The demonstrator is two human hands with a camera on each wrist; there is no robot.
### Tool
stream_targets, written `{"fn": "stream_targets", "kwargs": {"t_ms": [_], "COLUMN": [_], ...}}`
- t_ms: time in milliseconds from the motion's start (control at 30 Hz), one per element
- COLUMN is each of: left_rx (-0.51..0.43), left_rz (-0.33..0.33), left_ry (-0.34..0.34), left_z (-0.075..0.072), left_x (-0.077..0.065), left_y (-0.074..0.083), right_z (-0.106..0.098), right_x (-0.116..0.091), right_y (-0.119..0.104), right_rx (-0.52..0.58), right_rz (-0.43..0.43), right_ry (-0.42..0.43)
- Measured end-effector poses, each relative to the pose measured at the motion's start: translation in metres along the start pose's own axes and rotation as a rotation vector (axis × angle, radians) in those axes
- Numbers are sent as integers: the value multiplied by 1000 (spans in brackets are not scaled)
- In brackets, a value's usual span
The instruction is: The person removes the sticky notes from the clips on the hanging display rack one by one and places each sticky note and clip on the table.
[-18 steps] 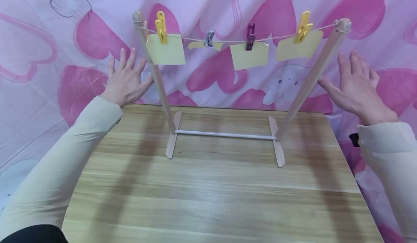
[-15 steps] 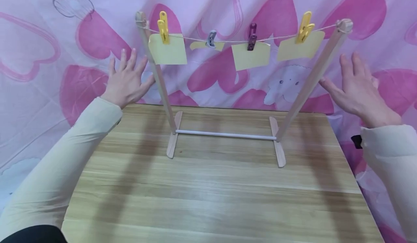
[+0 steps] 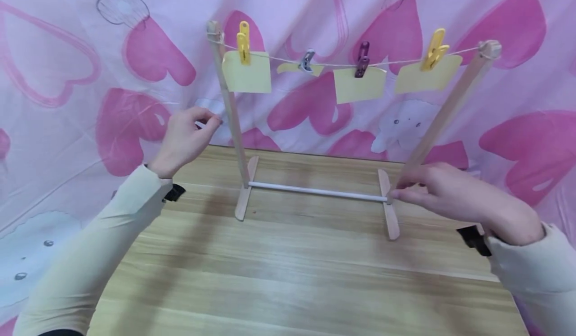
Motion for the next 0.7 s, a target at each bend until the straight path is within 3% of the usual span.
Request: {"fn": "stream_targets", "kwargs": {"t_ms": [167, 300, 500, 600, 700], "left_rx": [-612, -950, -1338, -1482, -1578], "left_rz": [-213, -362, -464, -455, -403], "left_ry": [-79, -40, 43, 102, 181], "left_z": [32, 56, 85, 91, 91], "left_x": [-9, -6, 13, 21, 29], "left_y": [13, 23, 34, 40, 46], "right_z": [-12, -27, -57, -71, -81], "right_x": [11, 30, 78, 101, 121], "right_y": [-59, -92, -146, -168, -185], "right_rx": [70, 184, 376, 433, 511], "right_rz": [-260, -357, -299, -220, -137], "right_ry": [239, 402, 462, 457, 421]}}
Point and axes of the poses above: each hand's wrist, its own x-axis towards the middle knuckle, its own z-axis out of the palm, y = z × x, the point moved 5 cm from there along x, towards the middle knuckle, and after that the axes turned 9 degrees about z, right-handed, at the moved point
